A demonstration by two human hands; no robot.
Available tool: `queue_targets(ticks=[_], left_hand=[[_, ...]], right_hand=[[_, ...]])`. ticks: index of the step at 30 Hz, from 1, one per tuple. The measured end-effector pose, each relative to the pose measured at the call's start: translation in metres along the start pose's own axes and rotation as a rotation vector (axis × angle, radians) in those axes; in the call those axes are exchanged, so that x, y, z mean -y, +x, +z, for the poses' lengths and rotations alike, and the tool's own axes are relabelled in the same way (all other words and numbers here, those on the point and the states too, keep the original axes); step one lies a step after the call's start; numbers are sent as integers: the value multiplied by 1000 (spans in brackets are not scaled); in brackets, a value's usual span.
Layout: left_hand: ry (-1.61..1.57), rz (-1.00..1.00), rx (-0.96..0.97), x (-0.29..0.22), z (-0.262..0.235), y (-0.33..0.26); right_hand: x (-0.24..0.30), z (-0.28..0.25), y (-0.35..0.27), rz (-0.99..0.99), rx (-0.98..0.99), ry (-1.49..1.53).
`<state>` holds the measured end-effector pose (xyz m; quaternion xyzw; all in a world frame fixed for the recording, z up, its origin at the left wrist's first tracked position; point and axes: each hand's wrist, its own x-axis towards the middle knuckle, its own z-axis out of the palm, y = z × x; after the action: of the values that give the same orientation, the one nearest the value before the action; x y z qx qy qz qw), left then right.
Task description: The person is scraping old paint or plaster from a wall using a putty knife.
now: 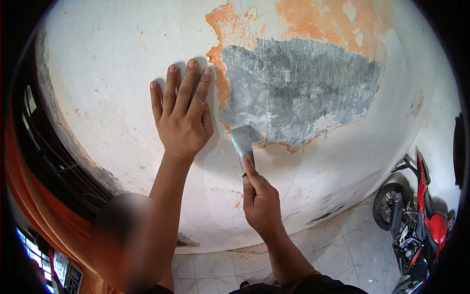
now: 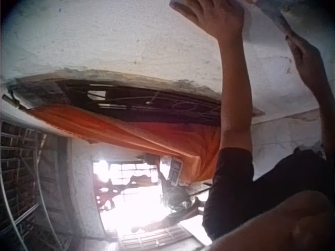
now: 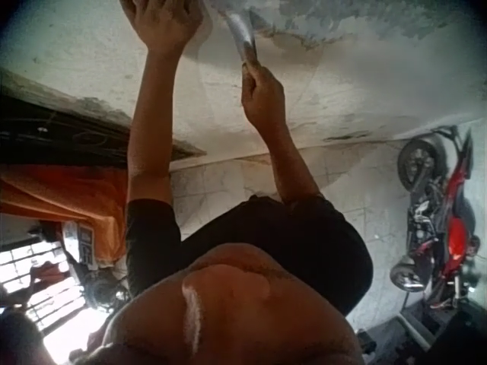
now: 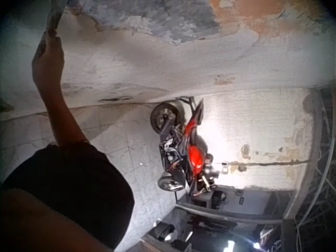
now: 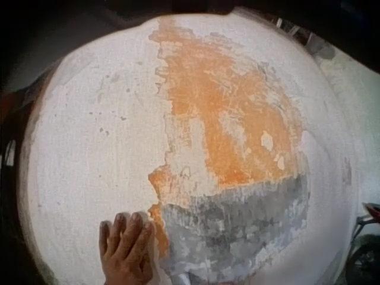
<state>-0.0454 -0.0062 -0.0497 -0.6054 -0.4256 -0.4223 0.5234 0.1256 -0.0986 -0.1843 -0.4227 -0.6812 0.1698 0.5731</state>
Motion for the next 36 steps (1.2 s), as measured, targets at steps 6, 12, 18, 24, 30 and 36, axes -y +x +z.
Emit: queue_targets(ticks=[6, 12, 18, 24, 30, 36], left_hand=[[-9, 1, -5, -3, -2, 2], [-23, -11, -10, -1, 0, 0], [-24, -3, -18, -3, -3, 2], [-29, -5, -16, -2, 3, 0], [-16, -4, -7, -2, -1, 2], [-35, 1, -40, -4, 2, 3]], right_hand=[[-17, 8, -26, 134, 32, -30], [13, 3, 22, -80, -60, -38], [-11, 9, -21, 42, -18, -77], [5, 4, 9, -85, -72, -60], [-3, 8, -2, -28, -33, -44], [-3, 11, -23, 187, 51, -15]])
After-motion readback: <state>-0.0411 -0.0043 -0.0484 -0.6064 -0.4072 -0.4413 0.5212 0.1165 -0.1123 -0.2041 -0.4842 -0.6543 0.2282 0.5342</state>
